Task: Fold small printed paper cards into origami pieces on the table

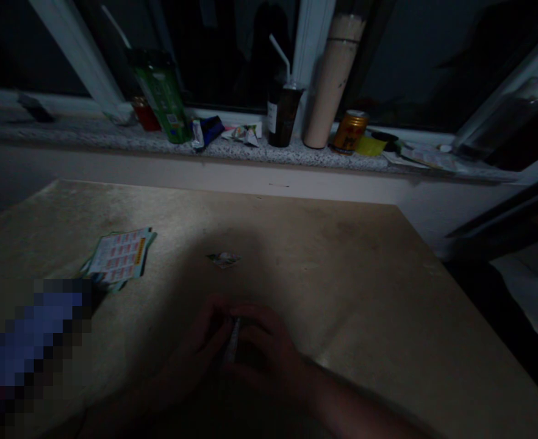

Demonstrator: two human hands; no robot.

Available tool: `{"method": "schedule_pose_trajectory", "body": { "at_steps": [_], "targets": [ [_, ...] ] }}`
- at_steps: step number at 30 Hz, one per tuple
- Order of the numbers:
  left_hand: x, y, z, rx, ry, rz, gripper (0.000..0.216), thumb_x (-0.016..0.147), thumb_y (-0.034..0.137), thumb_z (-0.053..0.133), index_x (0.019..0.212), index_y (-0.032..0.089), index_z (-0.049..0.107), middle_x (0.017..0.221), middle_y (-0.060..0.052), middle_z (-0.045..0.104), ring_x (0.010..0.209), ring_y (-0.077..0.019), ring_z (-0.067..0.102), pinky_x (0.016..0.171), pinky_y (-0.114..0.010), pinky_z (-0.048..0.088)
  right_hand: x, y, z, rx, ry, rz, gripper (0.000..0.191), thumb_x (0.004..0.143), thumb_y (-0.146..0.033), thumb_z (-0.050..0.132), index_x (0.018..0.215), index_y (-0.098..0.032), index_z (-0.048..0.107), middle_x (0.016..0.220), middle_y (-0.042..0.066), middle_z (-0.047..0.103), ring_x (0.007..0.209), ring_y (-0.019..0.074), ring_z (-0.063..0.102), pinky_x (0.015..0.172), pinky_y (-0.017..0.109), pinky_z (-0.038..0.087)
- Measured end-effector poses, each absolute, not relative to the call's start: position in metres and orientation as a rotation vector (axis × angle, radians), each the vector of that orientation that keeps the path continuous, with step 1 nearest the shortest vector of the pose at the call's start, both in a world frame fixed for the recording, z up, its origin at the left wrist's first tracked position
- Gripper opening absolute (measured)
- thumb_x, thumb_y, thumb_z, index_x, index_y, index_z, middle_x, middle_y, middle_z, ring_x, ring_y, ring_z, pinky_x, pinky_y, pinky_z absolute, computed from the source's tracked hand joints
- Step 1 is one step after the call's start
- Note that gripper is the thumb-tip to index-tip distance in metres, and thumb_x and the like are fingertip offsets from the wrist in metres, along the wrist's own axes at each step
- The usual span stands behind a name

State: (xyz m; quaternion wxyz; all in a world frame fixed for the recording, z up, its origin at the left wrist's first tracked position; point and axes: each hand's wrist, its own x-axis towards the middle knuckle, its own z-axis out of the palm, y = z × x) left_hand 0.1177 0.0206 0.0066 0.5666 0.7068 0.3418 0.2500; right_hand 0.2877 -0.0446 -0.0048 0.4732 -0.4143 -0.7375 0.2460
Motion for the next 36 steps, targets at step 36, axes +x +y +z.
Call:
{"method": "schedule_pose_trajectory", "body": {
  "at_steps": [36],
  "targets": [
    [0.117,0.020,0.005,1.661,1.070,0.516,0.030,0.090,0.040,0.042,0.102,0.020,0.061,0.098,-0.006,0.065,0.091,-0.0235,0.059,0.083,-0.032,0.043,0.283,-0.041,-0.007,-1.218,-1.467,0.794,0.024,0.093,-0.021,0.046,0.117,-0.024,0.045,0.103,0.006,0.056,0.093,0.0155,0.058,0.081,0.029,0.051]
  ]
}}
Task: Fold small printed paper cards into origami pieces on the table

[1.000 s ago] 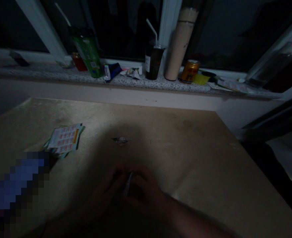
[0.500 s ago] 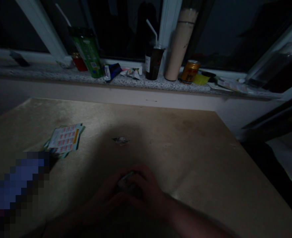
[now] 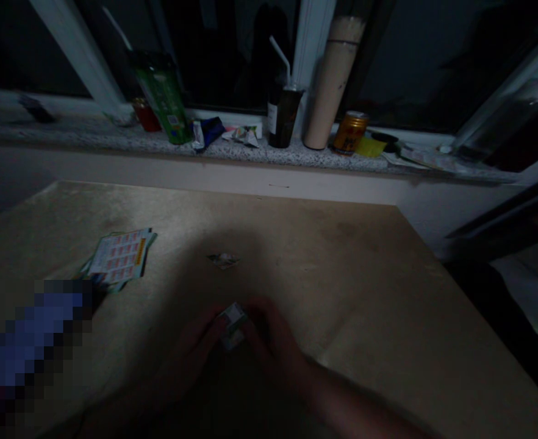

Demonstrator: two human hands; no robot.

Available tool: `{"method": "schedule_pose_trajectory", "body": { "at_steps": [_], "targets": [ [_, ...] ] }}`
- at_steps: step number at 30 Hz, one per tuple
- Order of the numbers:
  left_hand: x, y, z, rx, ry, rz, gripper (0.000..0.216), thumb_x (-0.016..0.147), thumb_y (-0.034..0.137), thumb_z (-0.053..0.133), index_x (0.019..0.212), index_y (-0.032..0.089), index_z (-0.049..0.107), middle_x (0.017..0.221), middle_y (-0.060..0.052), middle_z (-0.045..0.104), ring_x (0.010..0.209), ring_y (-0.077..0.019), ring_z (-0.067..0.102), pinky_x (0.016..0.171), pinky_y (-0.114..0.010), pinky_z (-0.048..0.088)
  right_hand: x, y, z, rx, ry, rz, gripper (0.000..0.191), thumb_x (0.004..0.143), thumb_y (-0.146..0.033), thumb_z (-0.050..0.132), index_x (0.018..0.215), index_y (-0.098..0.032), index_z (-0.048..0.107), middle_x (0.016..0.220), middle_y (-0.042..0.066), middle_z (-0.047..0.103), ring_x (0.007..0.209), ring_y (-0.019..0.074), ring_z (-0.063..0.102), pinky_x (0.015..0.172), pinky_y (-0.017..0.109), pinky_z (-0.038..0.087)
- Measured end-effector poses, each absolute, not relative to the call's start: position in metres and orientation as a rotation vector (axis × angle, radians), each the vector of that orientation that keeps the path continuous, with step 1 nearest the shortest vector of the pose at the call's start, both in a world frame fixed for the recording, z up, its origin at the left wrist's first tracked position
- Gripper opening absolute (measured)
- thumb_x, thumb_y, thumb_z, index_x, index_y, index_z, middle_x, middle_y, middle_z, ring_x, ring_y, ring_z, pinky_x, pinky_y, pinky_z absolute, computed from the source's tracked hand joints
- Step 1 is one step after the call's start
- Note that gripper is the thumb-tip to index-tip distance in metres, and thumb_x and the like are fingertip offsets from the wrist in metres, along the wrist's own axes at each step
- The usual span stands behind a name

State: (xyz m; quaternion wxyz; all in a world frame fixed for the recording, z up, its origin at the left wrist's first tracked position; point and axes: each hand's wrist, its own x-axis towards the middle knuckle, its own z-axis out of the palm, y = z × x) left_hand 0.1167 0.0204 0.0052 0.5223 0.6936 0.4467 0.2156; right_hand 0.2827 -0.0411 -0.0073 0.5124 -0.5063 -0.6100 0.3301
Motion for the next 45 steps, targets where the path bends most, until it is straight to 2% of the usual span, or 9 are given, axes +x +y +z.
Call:
{"method": "schedule_pose_trajectory", "body": {
  "at_steps": [2,8,12,18,26,32,36,40,45],
  "targets": [
    [0.117,0.021,0.008,1.659,1.056,0.506,0.031,0.091,0.040,0.041,0.102,0.019,0.060,0.095,-0.006,0.066,0.088,-0.0228,0.059,0.080,-0.032,0.044,0.282,-0.041,-0.007,-1.227,-1.411,0.874,0.021,0.094,-0.024,0.045,0.114,-0.024,0.046,0.097,0.004,0.058,0.086,0.0139,0.060,0.077,0.027,0.052],
    [0.119,0.025,0.010,1.642,0.936,0.468,0.030,0.090,0.042,0.044,0.094,0.018,0.062,0.081,-0.003,0.065,0.073,-0.0192,0.059,0.065,-0.026,0.045,0.282,-0.040,-0.006,-1.182,-1.406,0.914,0.019,0.095,-0.028,0.042,0.112,-0.023,0.048,0.100,0.006,0.059,0.087,0.0145,0.061,0.074,0.027,0.052],
    [0.121,0.027,0.012,1.611,0.954,0.408,0.027,0.086,0.041,0.051,0.090,0.017,0.063,0.075,-0.002,0.064,0.068,-0.0181,0.059,0.060,-0.024,0.044,0.284,-0.038,-0.009,-1.173,-1.430,0.822,0.011,0.094,-0.025,0.044,0.099,-0.023,0.053,0.088,0.004,0.059,0.078,0.0133,0.058,0.068,0.025,0.051],
    [0.123,0.029,0.016,1.499,1.000,0.424,0.025,0.083,0.038,0.055,0.088,0.016,0.064,0.076,-0.002,0.065,0.070,-0.0192,0.059,0.061,-0.025,0.045,0.286,-0.038,-0.007,-1.235,-1.471,0.851,0.014,0.093,-0.025,0.045,0.093,-0.021,0.058,0.081,0.002,0.062,0.071,0.0128,0.058,0.063,0.024,0.049],
    [0.121,0.033,0.013,1.350,0.924,0.488,0.028,0.080,0.043,0.057,0.085,0.016,0.064,0.072,0.000,0.062,0.067,-0.0172,0.057,0.060,-0.024,0.044,0.286,-0.035,-0.009,-1.142,-1.511,0.745,0.024,0.081,-0.022,0.064,0.104,-0.025,0.063,0.087,0.003,0.065,0.075,0.0140,0.062,0.067,0.026,0.051],
    [0.117,0.033,0.003,1.422,1.235,0.578,0.036,0.079,0.050,0.054,0.088,0.017,0.067,0.089,-0.004,0.066,0.087,-0.0239,0.059,0.077,-0.031,0.045,0.285,-0.036,-0.009,-1.161,-1.518,0.710,0.026,0.076,-0.029,0.070,0.102,-0.026,0.065,0.091,0.004,0.066,0.078,0.0155,0.064,0.068,0.027,0.053],
    [0.117,0.033,0.006,1.480,1.145,0.501,0.037,0.083,0.049,0.049,0.083,0.018,0.068,0.080,-0.003,0.067,0.078,-0.0220,0.059,0.072,-0.029,0.046,0.284,-0.037,-0.010,-1.134,-1.508,0.710,0.031,0.074,-0.030,0.072,0.104,-0.027,0.065,0.091,0.004,0.067,0.079,0.0158,0.065,0.068,0.027,0.054],
    [0.118,0.034,0.010,1.483,1.136,0.500,0.035,0.084,0.047,0.048,0.086,0.019,0.069,0.082,-0.003,0.068,0.080,-0.0217,0.060,0.071,-0.028,0.045,0.285,-0.036,-0.011,-1.082,-1.495,0.727,0.030,0.074,-0.030,0.072,0.104,-0.029,0.066,0.089,0.003,0.067,0.076,0.0148,0.064,0.064,0.027,0.054],
    [0.120,0.034,0.008,1.454,1.105,0.508,0.034,0.084,0.046,0.049,0.083,0.018,0.069,0.079,-0.002,0.068,0.075,-0.0209,0.060,0.068,-0.028,0.046,0.286,-0.037,-0.011,-1.101,-1.513,0.726,0.035,0.071,-0.025,0.075,0.105,-0.029,0.066,0.093,0.004,0.066,0.082,0.0160,0.064,0.069,0.028,0.053]
  ]
}}
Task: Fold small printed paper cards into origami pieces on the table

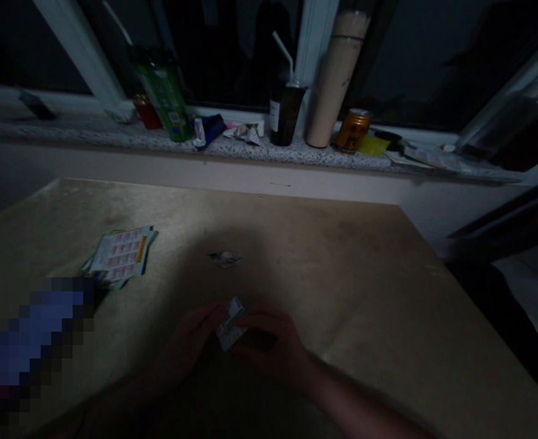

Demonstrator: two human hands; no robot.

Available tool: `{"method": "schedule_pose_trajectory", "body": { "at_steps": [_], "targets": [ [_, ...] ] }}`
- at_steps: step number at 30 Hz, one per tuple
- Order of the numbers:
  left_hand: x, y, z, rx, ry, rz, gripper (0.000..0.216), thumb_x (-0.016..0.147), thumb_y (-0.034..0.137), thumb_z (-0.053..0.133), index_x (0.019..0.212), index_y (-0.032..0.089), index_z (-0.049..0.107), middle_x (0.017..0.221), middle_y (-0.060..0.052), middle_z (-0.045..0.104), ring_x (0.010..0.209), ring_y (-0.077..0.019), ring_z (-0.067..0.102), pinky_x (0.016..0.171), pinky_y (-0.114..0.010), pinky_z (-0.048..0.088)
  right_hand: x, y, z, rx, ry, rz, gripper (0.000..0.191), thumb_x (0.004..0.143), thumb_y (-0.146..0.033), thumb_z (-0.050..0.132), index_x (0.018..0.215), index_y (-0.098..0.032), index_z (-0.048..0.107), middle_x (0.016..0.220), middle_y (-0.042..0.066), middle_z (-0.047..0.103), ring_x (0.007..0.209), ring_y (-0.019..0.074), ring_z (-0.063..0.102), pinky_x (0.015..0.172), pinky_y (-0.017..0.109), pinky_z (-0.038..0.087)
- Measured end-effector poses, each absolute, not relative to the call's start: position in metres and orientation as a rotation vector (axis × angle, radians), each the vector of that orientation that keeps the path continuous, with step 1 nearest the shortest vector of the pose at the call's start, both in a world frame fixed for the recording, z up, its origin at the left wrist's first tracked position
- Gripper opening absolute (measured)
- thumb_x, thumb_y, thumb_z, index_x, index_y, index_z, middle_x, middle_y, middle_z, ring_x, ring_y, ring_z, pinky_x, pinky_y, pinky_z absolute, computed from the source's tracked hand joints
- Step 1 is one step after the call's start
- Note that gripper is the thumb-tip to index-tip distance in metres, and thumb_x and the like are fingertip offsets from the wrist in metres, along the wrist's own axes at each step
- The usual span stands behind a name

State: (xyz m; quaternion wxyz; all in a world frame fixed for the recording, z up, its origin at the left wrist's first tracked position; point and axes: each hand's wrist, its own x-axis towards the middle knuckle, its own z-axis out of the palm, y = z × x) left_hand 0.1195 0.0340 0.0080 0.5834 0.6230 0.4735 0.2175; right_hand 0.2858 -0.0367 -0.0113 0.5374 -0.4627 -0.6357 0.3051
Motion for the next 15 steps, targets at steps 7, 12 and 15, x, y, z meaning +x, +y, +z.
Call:
{"method": "schedule_pose_trajectory", "body": {
  "at_steps": [7,12,15],
  "targets": [
    [0.1159,0.0289,0.0050,1.373,1.270,0.592,0.033,0.076,0.047,0.056,0.087,0.019,0.069,0.093,-0.004,0.069,0.092,-0.0255,0.060,0.080,-0.033,0.047,0.2857,-0.0377,-0.0096,-1.080,-1.541,0.692,0.030,0.073,-0.024,0.073,0.102,-0.027,0.067,0.087,0.003,0.066,0.074,0.0143,0.064,0.063,0.025,0.052],
    [0.1141,0.0293,0.0032,1.312,1.186,0.561,0.033,0.077,0.044,0.057,0.095,0.018,0.069,0.100,-0.006,0.068,0.095,-0.0254,0.061,0.081,-0.034,0.047,0.2858,-0.0382,-0.0111,-1.076,-1.555,0.718,0.035,0.071,-0.024,0.075,0.104,-0.027,0.067,0.090,0.003,0.067,0.078,0.0150,0.064,0.067,0.026,0.052],
    [0.1150,0.0304,0.0011,1.256,1.077,0.553,0.036,0.078,0.042,0.057,0.102,0.018,0.068,0.104,-0.006,0.068,0.096,-0.0247,0.061,0.081,-0.033,0.047,0.2858,-0.0381,-0.0128,-1.066,-1.532,0.706,0.028,0.074,-0.027,0.072,0.101,-0.027,0.068,0.087,0.004,0.067,0.074,0.0145,0.064,0.064,0.025,0.051]
  ]
}}
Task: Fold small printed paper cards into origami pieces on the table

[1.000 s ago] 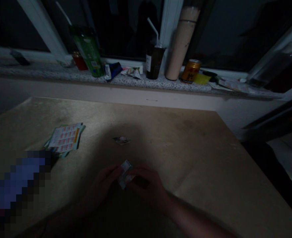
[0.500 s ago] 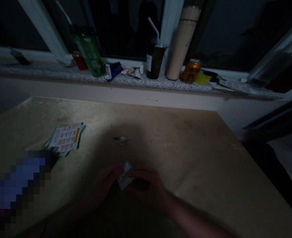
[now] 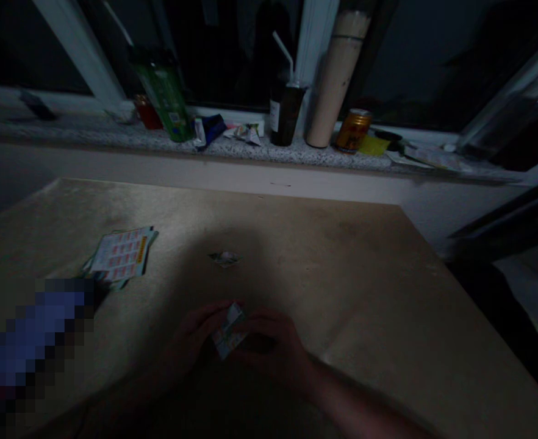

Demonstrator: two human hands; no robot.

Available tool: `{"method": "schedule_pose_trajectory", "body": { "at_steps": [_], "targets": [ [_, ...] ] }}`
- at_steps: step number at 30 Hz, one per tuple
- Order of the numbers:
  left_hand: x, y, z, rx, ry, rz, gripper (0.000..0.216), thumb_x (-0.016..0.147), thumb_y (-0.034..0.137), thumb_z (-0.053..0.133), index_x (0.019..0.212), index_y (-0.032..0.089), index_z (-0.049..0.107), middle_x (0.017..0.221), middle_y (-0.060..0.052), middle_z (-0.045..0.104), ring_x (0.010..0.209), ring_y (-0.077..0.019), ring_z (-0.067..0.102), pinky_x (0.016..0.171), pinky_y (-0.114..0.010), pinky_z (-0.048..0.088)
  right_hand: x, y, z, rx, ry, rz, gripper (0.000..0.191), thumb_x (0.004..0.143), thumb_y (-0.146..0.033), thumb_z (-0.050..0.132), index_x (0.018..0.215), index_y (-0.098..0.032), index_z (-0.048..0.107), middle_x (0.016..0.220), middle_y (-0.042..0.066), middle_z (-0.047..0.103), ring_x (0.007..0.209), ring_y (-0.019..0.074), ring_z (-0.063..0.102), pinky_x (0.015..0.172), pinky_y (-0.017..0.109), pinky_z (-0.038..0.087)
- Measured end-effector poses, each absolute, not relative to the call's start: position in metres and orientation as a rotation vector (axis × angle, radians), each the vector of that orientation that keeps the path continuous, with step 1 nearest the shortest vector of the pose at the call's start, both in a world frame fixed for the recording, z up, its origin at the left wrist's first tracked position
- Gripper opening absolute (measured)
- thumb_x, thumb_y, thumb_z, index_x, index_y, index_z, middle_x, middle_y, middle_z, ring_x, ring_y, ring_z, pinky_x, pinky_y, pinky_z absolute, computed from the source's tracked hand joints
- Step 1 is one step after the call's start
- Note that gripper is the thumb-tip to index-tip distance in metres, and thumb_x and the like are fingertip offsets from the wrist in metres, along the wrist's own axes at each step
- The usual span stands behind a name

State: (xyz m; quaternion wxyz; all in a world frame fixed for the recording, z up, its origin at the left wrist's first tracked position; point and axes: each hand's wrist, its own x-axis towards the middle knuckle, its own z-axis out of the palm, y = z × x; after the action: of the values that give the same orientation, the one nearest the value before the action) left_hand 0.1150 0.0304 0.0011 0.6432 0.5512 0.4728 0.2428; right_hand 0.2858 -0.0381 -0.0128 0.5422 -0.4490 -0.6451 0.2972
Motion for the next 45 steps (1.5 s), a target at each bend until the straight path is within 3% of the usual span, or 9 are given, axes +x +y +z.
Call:
{"method": "schedule_pose_trajectory", "body": {
  "at_steps": [9,15,23,26,32,38,45],
  "targets": [
    [0.118,0.033,0.002,1.361,0.938,0.537,0.025,0.082,0.036,0.056,0.098,0.020,0.066,0.087,-0.002,0.069,0.080,-0.0187,0.062,0.069,-0.025,0.047,0.287,-0.037,-0.010,-1.099,-1.464,0.703,0.013,0.075,-0.030,0.072,0.087,-0.026,0.071,0.077,0.003,0.065,0.066,0.0140,0.061,0.057,0.024,0.049],
    [0.118,0.033,0.006,1.451,0.867,0.520,0.025,0.083,0.031,0.056,0.102,0.019,0.067,0.098,-0.003,0.070,0.091,-0.0201,0.063,0.080,-0.026,0.046,0.286,-0.040,-0.011,-1.209,-1.349,0.822,0.022,0.074,-0.031,0.072,0.094,-0.023,0.066,0.080,0.003,0.067,0.070,0.0158,0.062,0.061,0.026,0.049],
    [0.117,0.031,0.006,1.548,0.874,0.486,0.025,0.086,0.032,0.051,0.101,0.020,0.067,0.096,-0.004,0.070,0.089,-0.0200,0.063,0.079,-0.026,0.047,0.285,-0.041,-0.006,-1.346,-1.366,0.821,0.009,0.081,-0.030,0.061,0.081,-0.021,0.061,0.070,0.001,0.062,0.058,0.0118,0.054,0.051,0.022,0.042],
    [0.115,0.030,0.007,1.549,0.883,0.511,0.027,0.087,0.034,0.050,0.103,0.020,0.066,0.099,-0.004,0.070,0.092,-0.0202,0.063,0.082,-0.027,0.046,0.284,-0.041,-0.004,-1.360,-1.334,0.818,0.008,0.082,-0.028,0.060,0.081,-0.021,0.059,0.071,0.001,0.061,0.060,0.0121,0.054,0.052,0.022,0.043],
    [0.116,0.028,0.010,1.537,0.826,0.415,0.038,0.075,0.033,0.066,0.110,0.017,0.062,0.102,-0.006,0.069,0.091,-0.0221,0.064,0.080,-0.028,0.048,0.282,-0.040,-0.005,-1.329,-1.252,0.855,0.010,0.081,-0.027,0.061,0.083,-0.021,0.053,0.075,0.000,0.058,0.064,0.0117,0.055,0.056,0.021,0.044],
    [0.118,0.028,0.008,1.541,0.855,0.401,0.031,0.082,0.036,0.059,0.105,0.017,0.064,0.092,-0.005,0.071,0.081,-0.0201,0.066,0.072,-0.026,0.049,0.282,-0.041,-0.009,-1.356,-1.232,0.906,0.014,0.083,-0.029,0.060,0.092,-0.022,0.052,0.075,-0.001,0.057,0.065,0.0115,0.055,0.057,0.021,0.045],
    [0.118,0.029,0.009,1.516,0.792,0.425,0.024,0.087,0.035,0.054,0.100,0.019,0.065,0.080,-0.002,0.070,0.074,-0.0172,0.065,0.070,-0.025,0.049,0.282,-0.037,-0.009,-1.324,-1.185,0.978,0.016,0.083,-0.033,0.060,0.089,-0.021,0.052,0.072,-0.002,0.055,0.062,0.0109,0.055,0.055,0.021,0.046]
  ]
}}
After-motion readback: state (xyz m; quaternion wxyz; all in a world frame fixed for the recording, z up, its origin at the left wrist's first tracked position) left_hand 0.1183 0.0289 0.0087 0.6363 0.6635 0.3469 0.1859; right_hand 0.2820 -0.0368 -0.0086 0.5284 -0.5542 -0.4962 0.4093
